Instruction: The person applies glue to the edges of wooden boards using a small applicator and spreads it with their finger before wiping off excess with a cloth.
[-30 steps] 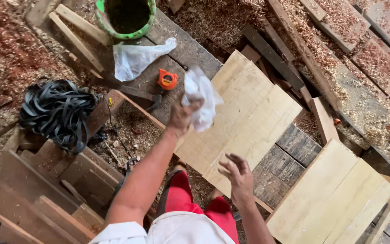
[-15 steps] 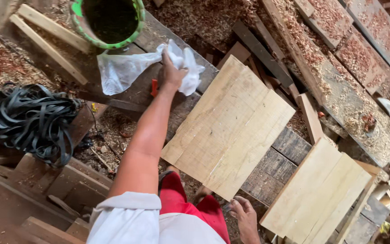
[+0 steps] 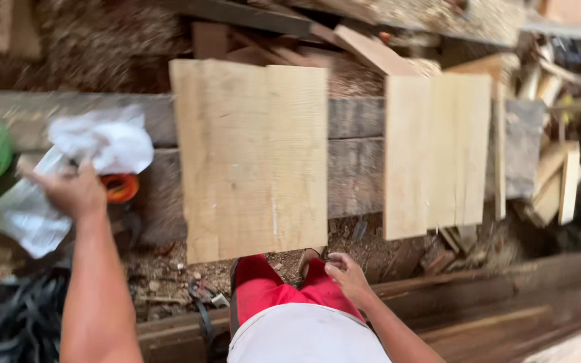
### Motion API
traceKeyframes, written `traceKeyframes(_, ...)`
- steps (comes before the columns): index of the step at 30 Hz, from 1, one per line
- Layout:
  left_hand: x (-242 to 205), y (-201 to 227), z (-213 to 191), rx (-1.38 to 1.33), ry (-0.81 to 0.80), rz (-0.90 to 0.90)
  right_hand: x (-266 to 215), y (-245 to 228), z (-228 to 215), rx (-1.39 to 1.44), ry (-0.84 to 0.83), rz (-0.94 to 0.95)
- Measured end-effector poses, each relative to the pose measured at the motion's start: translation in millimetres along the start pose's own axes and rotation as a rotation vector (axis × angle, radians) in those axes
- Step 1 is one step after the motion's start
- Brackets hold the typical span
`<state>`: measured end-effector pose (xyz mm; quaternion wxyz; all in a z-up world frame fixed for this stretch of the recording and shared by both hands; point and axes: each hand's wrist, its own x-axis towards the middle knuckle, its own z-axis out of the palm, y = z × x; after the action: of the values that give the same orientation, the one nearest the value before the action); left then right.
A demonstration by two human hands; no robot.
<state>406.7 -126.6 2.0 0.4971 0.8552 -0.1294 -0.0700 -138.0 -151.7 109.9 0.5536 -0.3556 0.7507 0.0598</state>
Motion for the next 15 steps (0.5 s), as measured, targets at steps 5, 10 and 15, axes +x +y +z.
traceKeyframes(5, -133, 69, -22, 0.056, -0.150, 0.174, 22, 55, -22, 0.181, -0.006, -0.011)
traceKeyframes(10, -299, 165, -9, 0.408, -0.857, -0.254, 58, 139, -61, 0.029, 0.086, -0.124)
traceKeyframes(15, -414, 141, 7, 0.571, -0.973, -0.034, 57, 209, -144, 0.195, 0.124, -0.018)
